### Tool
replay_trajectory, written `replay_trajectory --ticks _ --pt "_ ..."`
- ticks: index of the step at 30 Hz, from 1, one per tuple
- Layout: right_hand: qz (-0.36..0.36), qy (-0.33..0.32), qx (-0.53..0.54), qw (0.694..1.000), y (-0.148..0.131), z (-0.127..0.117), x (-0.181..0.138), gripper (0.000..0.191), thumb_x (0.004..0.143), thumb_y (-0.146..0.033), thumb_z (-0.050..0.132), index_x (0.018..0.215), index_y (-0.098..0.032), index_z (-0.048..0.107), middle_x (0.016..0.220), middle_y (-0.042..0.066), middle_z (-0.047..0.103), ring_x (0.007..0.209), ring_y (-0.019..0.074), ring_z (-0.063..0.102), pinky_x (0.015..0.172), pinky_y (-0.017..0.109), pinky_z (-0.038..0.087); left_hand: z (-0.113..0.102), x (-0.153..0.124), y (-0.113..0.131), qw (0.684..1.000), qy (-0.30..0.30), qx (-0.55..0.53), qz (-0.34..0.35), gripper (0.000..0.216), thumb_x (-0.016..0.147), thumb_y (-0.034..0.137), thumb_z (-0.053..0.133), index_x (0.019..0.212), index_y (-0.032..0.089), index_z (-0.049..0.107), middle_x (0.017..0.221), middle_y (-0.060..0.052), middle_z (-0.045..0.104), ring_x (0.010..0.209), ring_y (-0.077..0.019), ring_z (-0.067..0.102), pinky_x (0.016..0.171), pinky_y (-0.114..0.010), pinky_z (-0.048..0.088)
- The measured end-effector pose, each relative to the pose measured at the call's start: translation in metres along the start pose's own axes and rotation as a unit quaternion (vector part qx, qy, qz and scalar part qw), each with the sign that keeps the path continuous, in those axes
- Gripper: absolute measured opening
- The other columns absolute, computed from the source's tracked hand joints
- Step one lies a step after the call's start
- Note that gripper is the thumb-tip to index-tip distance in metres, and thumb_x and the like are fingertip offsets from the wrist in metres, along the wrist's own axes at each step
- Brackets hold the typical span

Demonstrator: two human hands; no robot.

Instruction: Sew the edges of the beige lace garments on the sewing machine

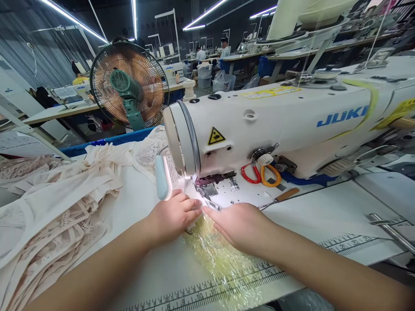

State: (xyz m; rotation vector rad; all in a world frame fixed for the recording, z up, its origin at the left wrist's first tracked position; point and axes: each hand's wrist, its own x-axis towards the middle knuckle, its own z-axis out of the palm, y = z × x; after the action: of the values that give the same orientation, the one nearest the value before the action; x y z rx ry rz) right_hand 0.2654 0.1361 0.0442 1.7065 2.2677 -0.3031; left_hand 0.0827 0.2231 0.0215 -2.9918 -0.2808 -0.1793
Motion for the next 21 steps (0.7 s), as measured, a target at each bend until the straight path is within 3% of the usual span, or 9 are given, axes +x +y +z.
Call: replay_trajectory --ticks 6,9,12,21 --pt "0.036 -0.049 -0.006 0.998 -0.009 -0.01 0.008 0.067 0.081 -0.014 0.052 0.143 -0.015 0.027 0.075 0.011 0.07 0.063 0.024 0.064 0.044 0.028 0.031 0.003 -0.001 -0.003 1.0 -0.004 -0.021 -0.015 0.031 0.091 0.021 0.038 0.111 0.016 0.061 0.121 -0.006 0.061 0.093 -0.0222 0.055 0.09 -0.043 0.042" --pt "0.051 -0.031 -0.001 0.998 -0.011 -0.005 0.013 0.063 0.082 -0.015 0.05 0.142 -0.016 0.03 0.07 0.01 0.069 0.061 0.025 0.064 0.043 0.028 0.033 0.003 0.0 -0.006 0.999 -0.024 -0.035 -0.027 0.034 0.09 0.031 0.042 0.114 0.015 0.06 0.124 -0.008 0.059 0.098 -0.0253 0.054 0.094 -0.047 0.04" --pt "0.058 -0.009 -0.004 0.998 -0.012 0.001 0.017 0.062 0.083 -0.016 0.05 0.141 -0.016 0.031 0.066 0.01 0.068 0.057 0.0244 0.064 0.043 0.028 0.033 0.006 0.001 -0.012 0.998 -0.034 -0.032 -0.036 0.034 0.091 0.029 0.04 0.115 0.016 0.059 0.126 -0.007 0.058 0.103 -0.0258 0.054 0.097 -0.05 0.037" --pt "0.051 0.012 0.004 0.999 -0.011 0.003 0.013 0.061 0.083 -0.014 0.048 0.141 -0.015 0.032 0.066 0.009 0.068 0.057 0.0225 0.063 0.043 0.027 0.033 0.017 0.0 -0.028 0.998 -0.006 -0.001 -0.065 0.035 0.092 0.028 0.036 0.117 0.018 0.058 0.125 -0.005 0.058 0.107 -0.0261 0.053 0.099 -0.05 0.034"
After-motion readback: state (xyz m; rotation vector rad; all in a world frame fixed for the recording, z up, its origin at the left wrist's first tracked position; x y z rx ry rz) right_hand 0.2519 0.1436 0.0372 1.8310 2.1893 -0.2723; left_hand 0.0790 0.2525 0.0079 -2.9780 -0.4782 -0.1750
